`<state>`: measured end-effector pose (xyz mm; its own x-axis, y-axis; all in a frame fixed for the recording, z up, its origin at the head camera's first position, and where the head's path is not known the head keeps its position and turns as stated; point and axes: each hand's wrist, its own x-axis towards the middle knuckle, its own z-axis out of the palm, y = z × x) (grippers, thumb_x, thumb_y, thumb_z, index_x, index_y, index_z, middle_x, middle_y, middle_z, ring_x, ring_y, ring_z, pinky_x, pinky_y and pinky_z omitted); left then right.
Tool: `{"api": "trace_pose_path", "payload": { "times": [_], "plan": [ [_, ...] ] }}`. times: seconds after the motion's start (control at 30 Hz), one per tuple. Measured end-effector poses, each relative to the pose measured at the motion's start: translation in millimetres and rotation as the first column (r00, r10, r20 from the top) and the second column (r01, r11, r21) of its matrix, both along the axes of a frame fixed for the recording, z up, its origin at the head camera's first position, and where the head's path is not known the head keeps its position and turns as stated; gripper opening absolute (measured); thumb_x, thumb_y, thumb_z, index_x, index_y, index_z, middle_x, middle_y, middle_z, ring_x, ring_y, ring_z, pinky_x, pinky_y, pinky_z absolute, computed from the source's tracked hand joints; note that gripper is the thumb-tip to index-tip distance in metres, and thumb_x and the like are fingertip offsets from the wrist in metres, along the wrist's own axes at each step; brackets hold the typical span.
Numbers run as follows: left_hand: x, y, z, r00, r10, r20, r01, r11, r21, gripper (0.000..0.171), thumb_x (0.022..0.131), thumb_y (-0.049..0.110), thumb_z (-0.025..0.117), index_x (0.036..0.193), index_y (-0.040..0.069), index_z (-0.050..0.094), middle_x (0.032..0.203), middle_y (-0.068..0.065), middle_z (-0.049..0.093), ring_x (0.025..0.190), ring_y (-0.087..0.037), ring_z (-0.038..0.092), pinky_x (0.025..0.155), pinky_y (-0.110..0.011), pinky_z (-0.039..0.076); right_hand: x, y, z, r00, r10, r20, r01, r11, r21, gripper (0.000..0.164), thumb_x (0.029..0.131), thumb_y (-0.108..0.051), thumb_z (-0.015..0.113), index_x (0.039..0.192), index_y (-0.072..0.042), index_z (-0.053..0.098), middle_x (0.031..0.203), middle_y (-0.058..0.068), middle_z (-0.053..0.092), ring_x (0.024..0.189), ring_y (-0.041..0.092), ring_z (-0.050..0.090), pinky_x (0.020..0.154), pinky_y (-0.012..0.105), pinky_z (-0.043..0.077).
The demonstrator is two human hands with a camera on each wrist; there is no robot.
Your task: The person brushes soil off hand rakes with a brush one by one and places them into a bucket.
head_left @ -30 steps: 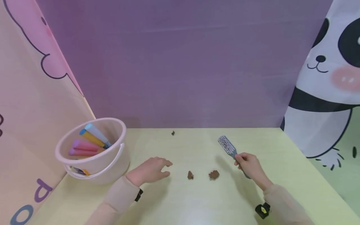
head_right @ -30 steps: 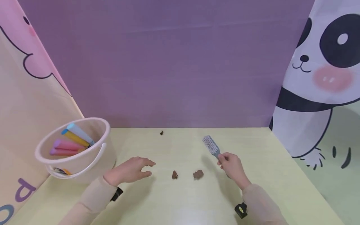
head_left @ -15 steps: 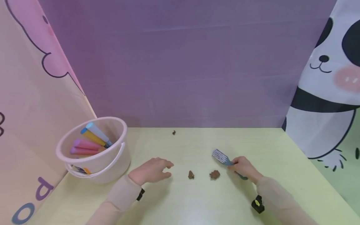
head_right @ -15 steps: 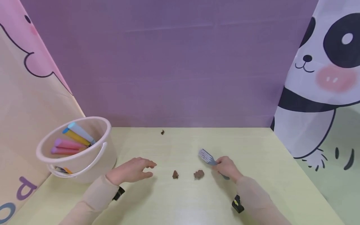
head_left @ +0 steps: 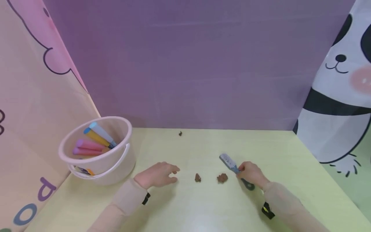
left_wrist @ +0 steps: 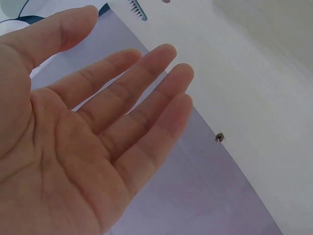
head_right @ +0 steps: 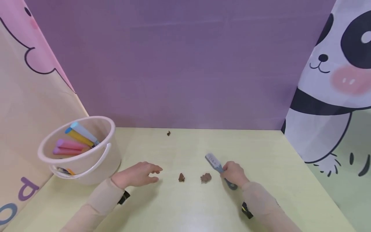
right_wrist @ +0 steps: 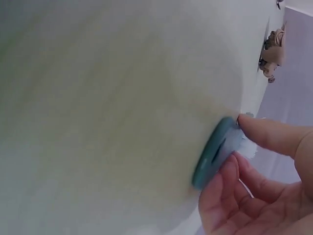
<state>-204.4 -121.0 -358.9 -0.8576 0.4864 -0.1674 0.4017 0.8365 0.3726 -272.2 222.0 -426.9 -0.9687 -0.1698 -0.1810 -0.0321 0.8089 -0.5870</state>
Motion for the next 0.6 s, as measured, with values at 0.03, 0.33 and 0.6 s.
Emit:
{"api": "trace_pose_path", "payload": {
  "times": [0.03, 0.33, 0.6],
  "plan": [
    [0.4, 0.2, -0.2, 1.0, -0.002, 0.006, 0.002, 1.0, 0.0, 0.039, 0.088, 0.022, 0.058, 0.123, 0.003, 0.056, 0.116, -0.011, 0.063, 0.103, -0.027, 0.06, 0.091, -0.041, 0.049, 0.7, -0.2, 0.6, 1.0, 0.007, -0.005, -0.007, 1.0, 0.013, 0.028, 0.074, -0.012, 0.068, 0.095, 0.005, 0.059, 0.088, 0.012, 0.063, 0.074, 0.019, 0.055, 0.062, 0.031, 0.047],
    [-1.8, 2.6, -4.4, 0.977, -0.03, -0.213, 0.042, 0.998, 0.05, 0.031, 0.089, 0.024, 0.058, 0.116, 0.009, 0.062, 0.106, -0.004, 0.068, 0.096, -0.019, 0.063, 0.081, -0.035, 0.052, 7.7, -1.3, 12.3, 0.994, 0.052, -0.099, -0.047, 0.997, 0.057, 0.047, 0.081, -0.022, 0.064, 0.113, 0.01, 0.053, 0.1, 0.021, 0.06, 0.084, 0.027, 0.058, 0.069, 0.04, 0.05],
    [-21.4, 12.3, 35.2, 0.572, 0.047, -0.819, 0.258, 0.937, 0.233, 0.023, 0.089, 0.026, 0.058, 0.098, 0.009, 0.07, 0.095, -0.004, 0.07, 0.089, -0.017, 0.065, 0.077, -0.03, 0.054, 15.8, -25.4, 74.0, 0.814, 0.064, -0.577, -0.117, 0.992, -0.055, 0.027, 0.092, -0.019, 0.055, 0.105, 0.002, 0.063, 0.104, 0.018, 0.063, 0.093, 0.032, 0.059, 0.076, 0.046, 0.051]
  ]
}}
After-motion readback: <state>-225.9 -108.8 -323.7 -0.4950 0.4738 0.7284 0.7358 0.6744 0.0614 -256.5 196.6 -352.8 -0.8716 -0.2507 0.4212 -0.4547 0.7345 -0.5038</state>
